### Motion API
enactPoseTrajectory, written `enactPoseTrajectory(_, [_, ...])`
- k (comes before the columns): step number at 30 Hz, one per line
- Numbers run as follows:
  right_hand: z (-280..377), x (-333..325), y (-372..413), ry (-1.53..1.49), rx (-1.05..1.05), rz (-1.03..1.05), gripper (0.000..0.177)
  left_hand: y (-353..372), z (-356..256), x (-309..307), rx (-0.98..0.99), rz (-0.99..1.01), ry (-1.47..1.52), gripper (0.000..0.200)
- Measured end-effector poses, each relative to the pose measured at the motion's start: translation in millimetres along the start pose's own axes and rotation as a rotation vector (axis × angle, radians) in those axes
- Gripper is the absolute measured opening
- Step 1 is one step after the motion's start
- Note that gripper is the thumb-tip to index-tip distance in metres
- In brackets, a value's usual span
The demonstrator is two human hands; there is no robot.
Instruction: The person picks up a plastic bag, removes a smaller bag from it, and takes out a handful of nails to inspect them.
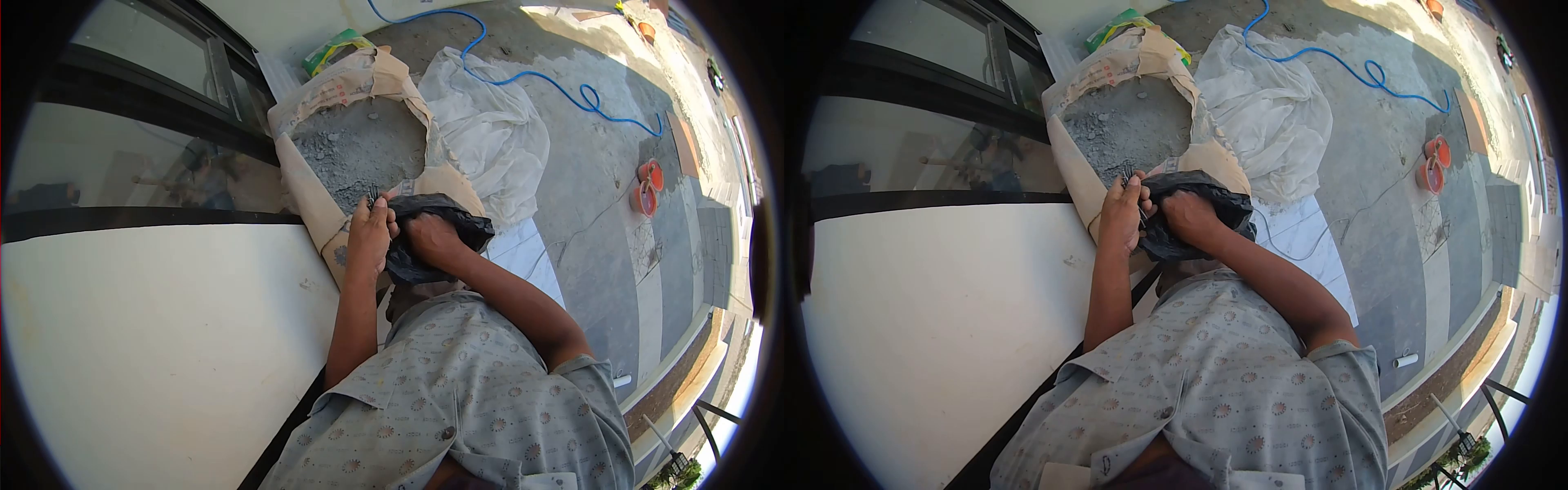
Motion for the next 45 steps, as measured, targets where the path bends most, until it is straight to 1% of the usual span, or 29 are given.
enactPoseTrajectory(3, [4.0, -8.1, 3.6, 0.004, 0.064, 0.073, 0.009, -2.9, 1.7, -3.0, 0.006, -0.004, 0.016, 0.018])
enactPoseTrajectory(6, [18.2, -38.0, 19.5, -0.026, 0.108, -0.064, 0.013, -1.1, 0.4, -3.1, 0.0, 0.032, 0.075, 0.018])
enactPoseTrajectory(9, [22.7, -63.1, 36.7, -0.188, 0.143, -0.084, 0.014, -2.7, -0.4, -3.6, -0.007, 0.084, 0.146, 0.019])
enactPoseTrajectory(12, [19.0, -82.9, 44.6, -0.335, 0.139, -0.255, 0.018, -1.6, -3.9, -4.6, -0.027, 0.108, 0.215, 0.021])
enactPoseTrajectory(15, [23.9, -106.7, 44.6, -0.52, 0.396, -0.3, 0.018, -3.4, -3.0, -4.5, -0.061, 0.188, 0.385, 0.022])
enactPoseTrajectory(18, [21.0, -105.4, 42.0, -0.548, 0.406, -0.432, 0.018, 1.0, -4.9, -0.2, -0.085, 0.213, 0.448, 0.022])
enactPoseTrajectory(21, [26.2, -96.1, 31.5, -0.455, 0.19, -0.551, 0.017, 8.8, -7.7, 12.4, -0.152, 0.287, 0.468, 0.021])
enactPoseTrajectory(24, [32.3, -86.7, 19.3, -0.448, 0.086, -0.428, 0.018, 5.7, -2.5, 16.7, -0.041, 0.456, 0.428, 0.018])
enactPoseTrajectory(27, [34.3, -91.5, 13.3, -0.499, -0.008, -0.439, 0.019, -0.5, -2.6, 4.0, -0.013, 0.354, 0.515, 0.016])
enactPoseTrajectory(30, [14.1, -63.6, 22.1, -0.234, -0.033, -0.162, 0.025, -6.3, -3.3, -10.0, 0.007, 0.253, 0.57, 0.014])
enactPoseTrajectory(33, [13.4, -36.1, 22.0, 0.045, -0.227, -0.117, 0.03, -1.8, -2.6, 0.1, -0.047, 0.273, 0.542, 0.015])
enactPoseTrajectory(36, [10.6, -25.2, 17.3, 0.076, -0.256, -0.12, 0.026, -2.9, 0.2, 1.3, -0.076, 0.293, 0.486, 0.016])
enactPoseTrajectory(39, [7.4, -44.3, 21.0, -0.231, -0.251, -0.219, 0.021, -3.0, -1.9, -1.7, -0.045, 0.307, 0.504, 0.019])
enactPoseTrajectory(42, [23.8, -86.0, 26.0, -0.473, -0.01, -0.383, 0.016, 0.5, -3.8, 0.5, -0.06, 0.29, 0.498, 0.022])
enactPoseTrajectory(45, [26.1, -103.7, 30.3, -0.613, 0.206, -0.505, 0.014, -4.3, 1.7, 0.1, -0.097, 0.345, 0.508, 0.024])
Point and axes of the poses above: each hand's wrist, its own y-axis away from the middle knuckle, its own x-axis out of the palm, z = x × y, the point moved 3 cm from there along -y, towards the middle knuckle, and after that the axes turned 15 degrees about -x, right-handed, at the moved point
